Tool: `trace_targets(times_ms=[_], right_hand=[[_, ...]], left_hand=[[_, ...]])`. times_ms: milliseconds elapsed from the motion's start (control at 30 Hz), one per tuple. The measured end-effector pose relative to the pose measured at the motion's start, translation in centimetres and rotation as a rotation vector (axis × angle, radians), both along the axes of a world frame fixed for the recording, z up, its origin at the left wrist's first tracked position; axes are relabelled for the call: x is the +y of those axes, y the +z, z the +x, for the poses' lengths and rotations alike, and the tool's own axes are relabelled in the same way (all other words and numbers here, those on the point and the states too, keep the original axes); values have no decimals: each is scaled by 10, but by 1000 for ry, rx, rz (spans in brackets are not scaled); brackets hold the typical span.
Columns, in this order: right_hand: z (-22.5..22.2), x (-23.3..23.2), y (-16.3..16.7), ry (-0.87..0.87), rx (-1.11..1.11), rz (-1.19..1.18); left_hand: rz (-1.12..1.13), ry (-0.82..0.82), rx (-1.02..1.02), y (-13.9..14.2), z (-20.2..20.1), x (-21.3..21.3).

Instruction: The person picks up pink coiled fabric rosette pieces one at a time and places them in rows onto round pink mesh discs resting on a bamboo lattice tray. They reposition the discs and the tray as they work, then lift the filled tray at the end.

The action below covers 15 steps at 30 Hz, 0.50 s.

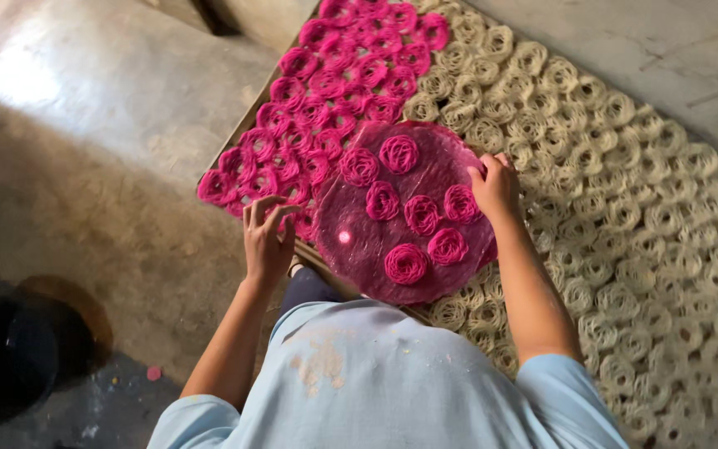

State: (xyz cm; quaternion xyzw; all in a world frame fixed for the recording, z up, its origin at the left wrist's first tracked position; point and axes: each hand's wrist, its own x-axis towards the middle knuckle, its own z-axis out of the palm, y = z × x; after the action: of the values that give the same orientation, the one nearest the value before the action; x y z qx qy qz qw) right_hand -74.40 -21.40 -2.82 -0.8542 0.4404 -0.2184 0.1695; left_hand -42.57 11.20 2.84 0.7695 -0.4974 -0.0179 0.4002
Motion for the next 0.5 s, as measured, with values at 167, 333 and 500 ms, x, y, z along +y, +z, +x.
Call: trace_targets(times_ms=[167,333,500], right_hand=[[-3,26,63,57,-152,309],[-65,50,85,163,-817,674],[-278,11,119,-428,-884,184]], left_hand=[[-25,149,8,-10,-16,24],[-10,190,11,-33,-18,24],[8,150,19,-61,-15,18]])
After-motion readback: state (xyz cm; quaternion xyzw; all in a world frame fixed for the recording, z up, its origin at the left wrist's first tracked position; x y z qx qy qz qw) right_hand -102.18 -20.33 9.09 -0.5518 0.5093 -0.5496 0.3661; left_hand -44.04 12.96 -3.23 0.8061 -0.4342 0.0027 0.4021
